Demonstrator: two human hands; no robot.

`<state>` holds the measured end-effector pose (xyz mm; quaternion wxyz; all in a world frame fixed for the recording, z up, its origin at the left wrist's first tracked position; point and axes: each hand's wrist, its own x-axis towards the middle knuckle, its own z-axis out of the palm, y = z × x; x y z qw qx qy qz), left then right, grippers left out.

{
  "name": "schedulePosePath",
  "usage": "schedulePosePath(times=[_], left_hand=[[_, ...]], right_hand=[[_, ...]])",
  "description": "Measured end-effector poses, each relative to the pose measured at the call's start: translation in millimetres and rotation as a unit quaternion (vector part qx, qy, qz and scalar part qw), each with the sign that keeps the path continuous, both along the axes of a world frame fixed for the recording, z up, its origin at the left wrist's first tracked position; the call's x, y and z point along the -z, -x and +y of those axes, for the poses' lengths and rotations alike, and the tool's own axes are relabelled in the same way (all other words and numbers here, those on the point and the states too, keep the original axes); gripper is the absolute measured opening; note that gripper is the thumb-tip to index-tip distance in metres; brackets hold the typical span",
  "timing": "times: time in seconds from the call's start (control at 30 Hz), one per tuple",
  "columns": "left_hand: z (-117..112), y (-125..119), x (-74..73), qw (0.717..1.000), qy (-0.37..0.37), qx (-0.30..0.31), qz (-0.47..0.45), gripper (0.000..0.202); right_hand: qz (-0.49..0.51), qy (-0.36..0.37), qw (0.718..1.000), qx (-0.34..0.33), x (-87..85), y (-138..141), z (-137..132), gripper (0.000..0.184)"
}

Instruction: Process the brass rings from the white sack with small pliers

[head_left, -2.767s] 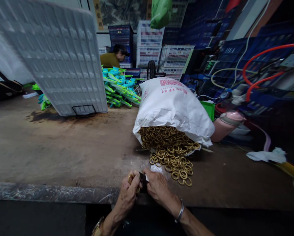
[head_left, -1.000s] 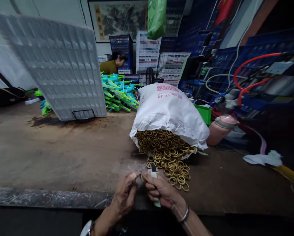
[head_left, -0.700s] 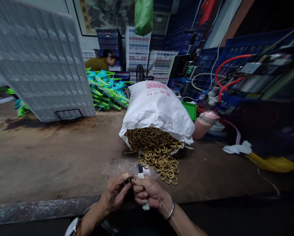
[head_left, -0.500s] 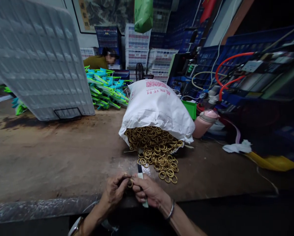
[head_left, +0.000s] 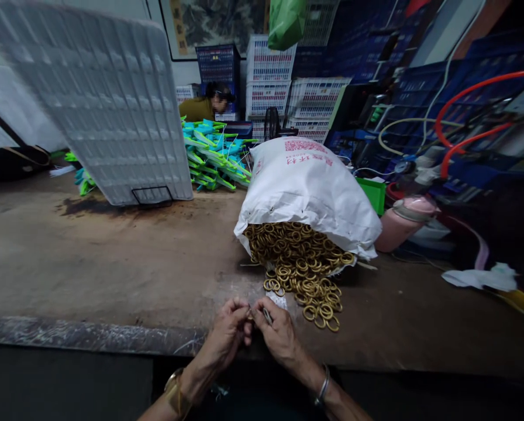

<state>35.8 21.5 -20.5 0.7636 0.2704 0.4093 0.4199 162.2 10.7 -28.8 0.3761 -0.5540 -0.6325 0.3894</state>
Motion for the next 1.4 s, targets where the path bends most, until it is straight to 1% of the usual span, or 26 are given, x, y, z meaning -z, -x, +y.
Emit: schedulePosePath(times=[0.07, 0.13, 0.27, 0.3, 0.33, 0.4, 0.47, 0.53, 0.63, 0.83, 0.93, 1.0, 1.07, 1.13, 1.23, 1.3, 1.4], left_hand=[[-3, -1, 0.1, 0.999, -0.033, -0.006, 0.006, 0.025], [-6, -1, -0.3, 0.998, -0.062, -0.006, 0.032, 0.027], [-9, -1, -0.4, 0.989, -0.089, 0.011, 0.117, 0.031], [-9, -2, -0.3, 0.987, -0.093, 0.012, 0.132, 0.031], [-10, -2, -0.2, 0.985, -0.097, 0.011, 0.141, 0.030], [-10, -3, -1.1, 0.983, -0.103, 0.009, 0.149, 0.030], [-11, -3, -3.3, 0.982, -0.106, 0.011, 0.155, 0.031], [-11, -3, -6.0, 0.981, -0.107, 0.019, 0.161, 0.030], [-10, -1, -7.7, 0.981, -0.105, 0.046, 0.157, 0.029], [-7, 3, -3.1, 0.984, -0.083, 0.100, 0.126, 0.034], [-7, 4, -2.3, 0.987, -0.078, 0.115, 0.079, 0.033], [-8, 5, -2.6, 0.991, -0.069, 0.103, 0.041, 0.029], [-8, 6, -3.0, 0.995, -0.061, 0.081, 0.021, 0.026], [-9, 6, -3.1, 0.996, -0.060, 0.063, 0.012, 0.025], [-8, 5, -1.8, 0.996, -0.070, 0.049, 0.015, 0.027], [-8, 4, 0.0, 0.995, -0.080, 0.049, 0.026, 0.028], [-8, 4, 3.2, 0.993, -0.099, 0.052, 0.049, 0.029]], right_hand=[[0.044, 0.036, 0.998, 0.024, 2.4, -1, 4, 0.024], [0.104, 0.087, 0.990, 0.039, 3.8, -1, 7, 0.024], [0.235, 0.203, 0.949, 0.048, 3.6, -1, 9, 0.028], [0.251, 0.217, 0.942, 0.052, 3.2, -1, 9, 0.029], [0.251, 0.219, 0.941, 0.057, 2.7, -1, 9, 0.029], [0.207, 0.190, 0.958, 0.067, 1.5, -2, 9, 0.028], [0.137, 0.134, 0.979, 0.062, -0.1, -3, 8, 0.026], [0.076, 0.090, 0.992, 0.050, -1.6, -3, 8, 0.023], [0.027, 0.074, 0.996, 0.042, -2.4, -4, 8, 0.022], [0.005, 0.044, 0.999, 0.028, -2.7, -4, 8, 0.024], [0.020, 0.070, 0.997, 0.014, -4.0, -6, 10, 0.026], [-0.002, 0.073, 0.997, 0.025, -3.9, -8, 11, 0.027], [-0.077, 0.044, 0.996, 0.034, -2.7, -11, 10, 0.022], [-0.176, 0.005, 0.984, 0.011, -1.1, -13, 7, 0.016], [-0.286, -0.012, 0.957, -0.043, -0.3, -13, 2, 0.027], [-0.318, -0.011, 0.946, -0.059, -0.9, -12, -1, 0.030], [-0.334, -0.015, 0.940, -0.067, -0.5, -10, -1, 0.029]])
